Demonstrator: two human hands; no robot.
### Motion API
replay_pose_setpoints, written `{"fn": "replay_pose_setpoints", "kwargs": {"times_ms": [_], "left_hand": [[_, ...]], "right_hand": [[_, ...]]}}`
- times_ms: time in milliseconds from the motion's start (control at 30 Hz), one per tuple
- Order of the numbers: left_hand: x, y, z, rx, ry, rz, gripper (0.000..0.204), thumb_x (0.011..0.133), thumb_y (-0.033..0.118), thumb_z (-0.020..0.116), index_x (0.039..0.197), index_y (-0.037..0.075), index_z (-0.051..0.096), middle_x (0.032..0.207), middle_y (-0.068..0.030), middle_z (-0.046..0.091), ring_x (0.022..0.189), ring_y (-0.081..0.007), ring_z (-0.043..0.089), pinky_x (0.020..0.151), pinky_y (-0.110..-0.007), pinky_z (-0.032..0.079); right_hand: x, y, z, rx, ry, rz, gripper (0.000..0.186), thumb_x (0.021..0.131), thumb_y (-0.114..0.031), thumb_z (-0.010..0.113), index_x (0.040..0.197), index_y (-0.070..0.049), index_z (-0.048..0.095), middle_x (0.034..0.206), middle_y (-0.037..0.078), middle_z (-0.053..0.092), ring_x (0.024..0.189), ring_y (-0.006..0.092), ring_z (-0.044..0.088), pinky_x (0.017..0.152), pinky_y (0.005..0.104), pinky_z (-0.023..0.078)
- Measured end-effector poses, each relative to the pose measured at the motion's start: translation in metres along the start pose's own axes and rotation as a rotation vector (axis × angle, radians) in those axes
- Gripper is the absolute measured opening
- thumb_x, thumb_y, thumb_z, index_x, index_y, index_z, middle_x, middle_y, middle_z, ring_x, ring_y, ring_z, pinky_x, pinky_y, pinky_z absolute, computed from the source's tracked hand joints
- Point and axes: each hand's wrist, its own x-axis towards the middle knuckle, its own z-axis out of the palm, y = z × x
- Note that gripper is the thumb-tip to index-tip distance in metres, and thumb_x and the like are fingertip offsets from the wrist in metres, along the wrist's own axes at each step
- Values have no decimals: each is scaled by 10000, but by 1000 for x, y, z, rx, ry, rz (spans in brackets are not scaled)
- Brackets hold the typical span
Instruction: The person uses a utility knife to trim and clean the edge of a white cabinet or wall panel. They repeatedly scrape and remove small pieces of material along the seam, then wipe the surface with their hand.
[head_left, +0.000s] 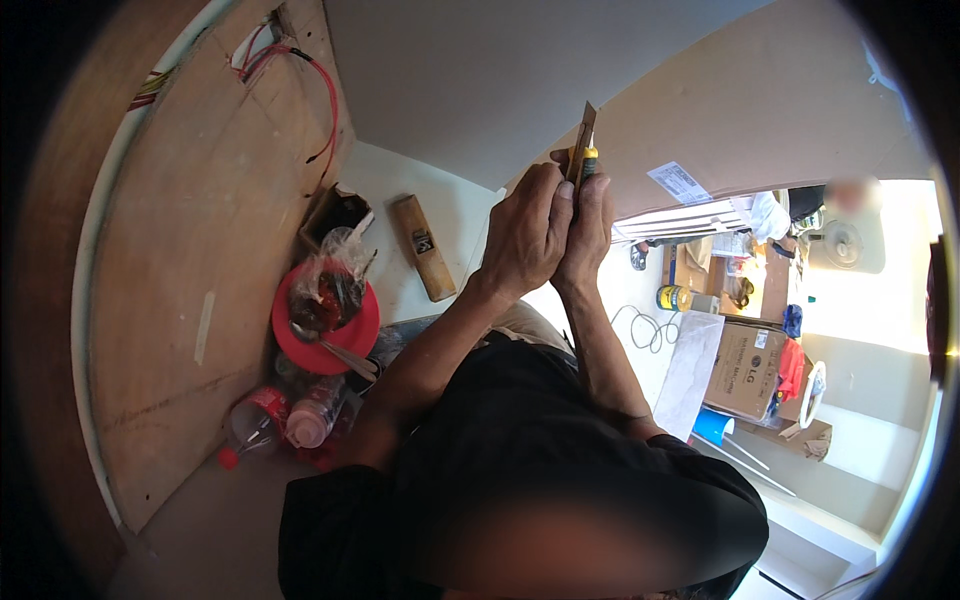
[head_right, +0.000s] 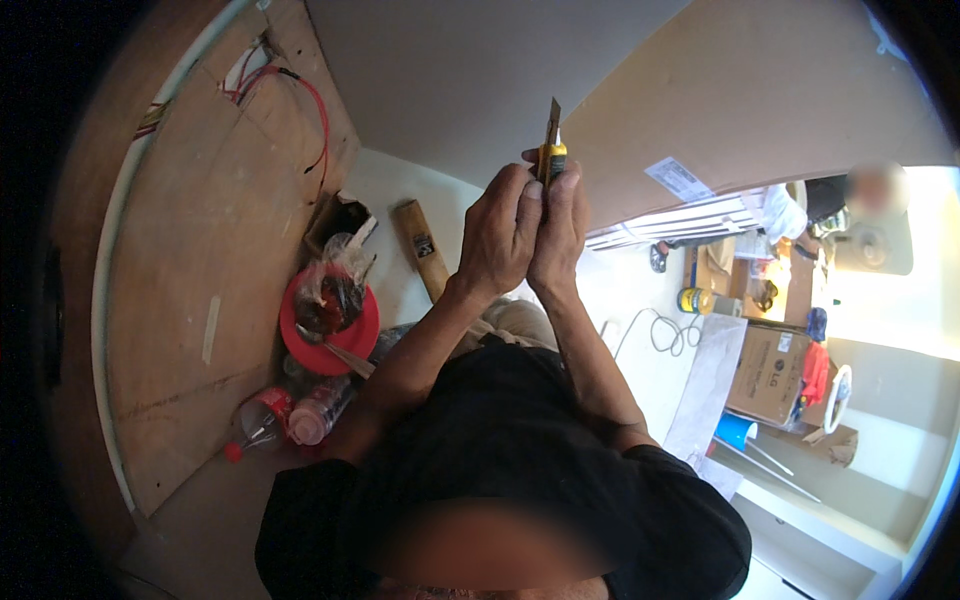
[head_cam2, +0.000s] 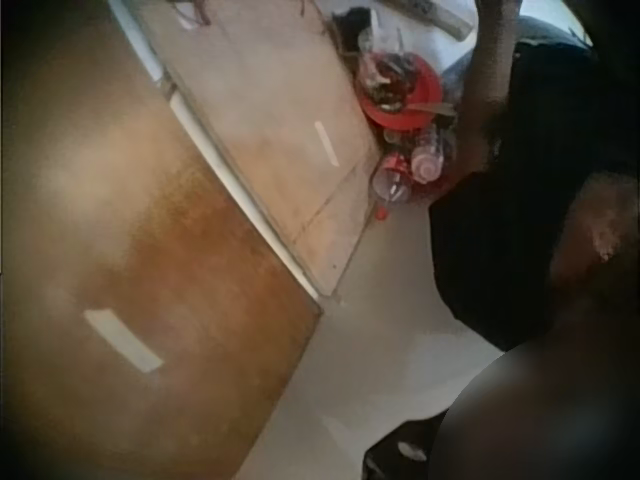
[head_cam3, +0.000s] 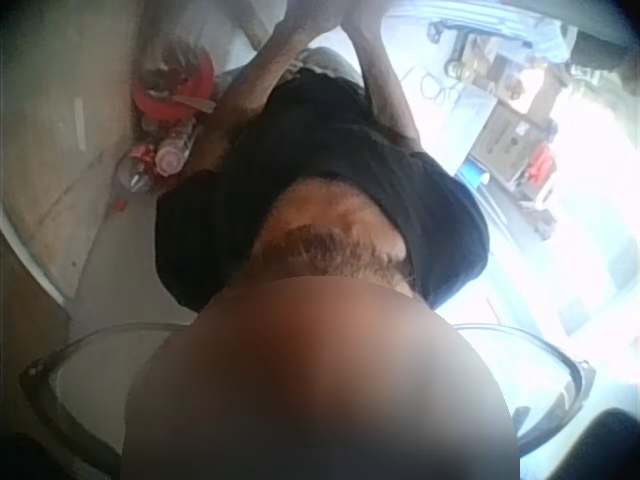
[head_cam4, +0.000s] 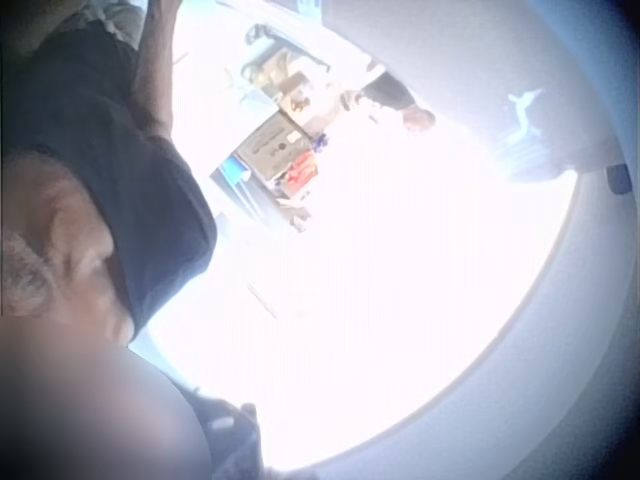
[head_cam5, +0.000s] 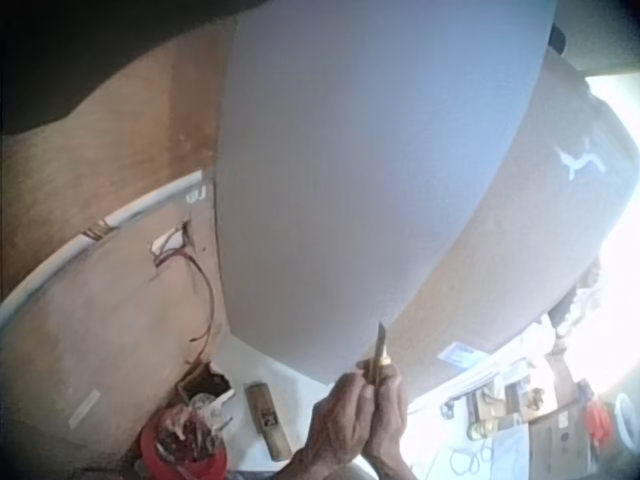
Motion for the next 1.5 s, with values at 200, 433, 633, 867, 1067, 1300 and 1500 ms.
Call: {"fn": "replay_pose_setpoints", "kwargs": {"times_ms": [200, 433, 633, 867, 1067, 1300, 1500], "left_hand": [[-5, -3, -1, -18, -24, -8, 149, 1157, 164, 523, 1158, 16, 539, 989, -212, 614, 828, -409, 691, 715, -510, 557], [-10, -3, -4, -15, -49, -31, 152, 1145, 164, 581, 1132, 20, 532, 1000, -201, 618, 816, -364, 688, 716, -495, 560], [-7, -3, -10, -83, -82, -173, 154, 1097, 119, 694, 1131, 16, 585, 1099, -197, 676, 905, -351, 729, 763, -458, 590], [-1, -5, -25, -27, 10, 205, 236, 1024, -2, 750, 1246, 22, 673, 1155, -156, 726, 957, -272, 759, 803, -400, 631], [-3, -5, -30, -67, -168, -238, 297, 988, -10, 782, 1264, 18, 674, 1179, -135, 710, 1107, -337, 740, 906, -452, 638], [3, -14, -35, -75, -36, 84, 304, 945, -31, 828, 1230, 23, 740, 1155, -130, 763, 1006, -265, 785, 869, -386, 640], [3, -14, -35, -70, -58, -27, 332, 913, -47, 849, 1219, 26, 742, 1187, -129, 766, 1024, -254, 790, 877, -375, 645]], "right_hand": [[-2, 0, -1, -35, 21, 82, 646, 1249, -516, 293, 1337, -6, 681, 1116, 66, 638, 1009, 162, 585, 930, 340, 507], [1, 7, -2, -94, 45, 58, 663, 1239, -545, 306, 1338, -6, 678, 1149, 83, 632, 1037, 167, 562, 958, 344, 485], [10, 8, -1, -39, 67, -13, 688, 1224, -598, 323, 1333, -16, 673, 1124, 63, 602, 1007, 150, 551, 908, 323, 481], [10, 9, -3, 24, 47, 56, 706, 1208, -639, 353, 1347, -19, 662, 1123, 49, 592, 924, 111, 555, 756, 274, 474], [11, 14, 1, 18, 59, 24, 718, 1204, -650, 354, 1364, -24, 666, 1130, 63, 608, 921, 126, 564, 769, 286, 478], [13, 11, 7, 8, 59, 5, 709, 1208, -640, 346, 1369, -24, 657, 1069, 48, 610, 841, 102, 560, 687, 262, 464], [12, 10, 12, 31, 69, 33, 734, 1198, -666, 352, 1362, -18, 655, 999, 24, 601, 760, 71, 533, 567, 236, 392]]}}
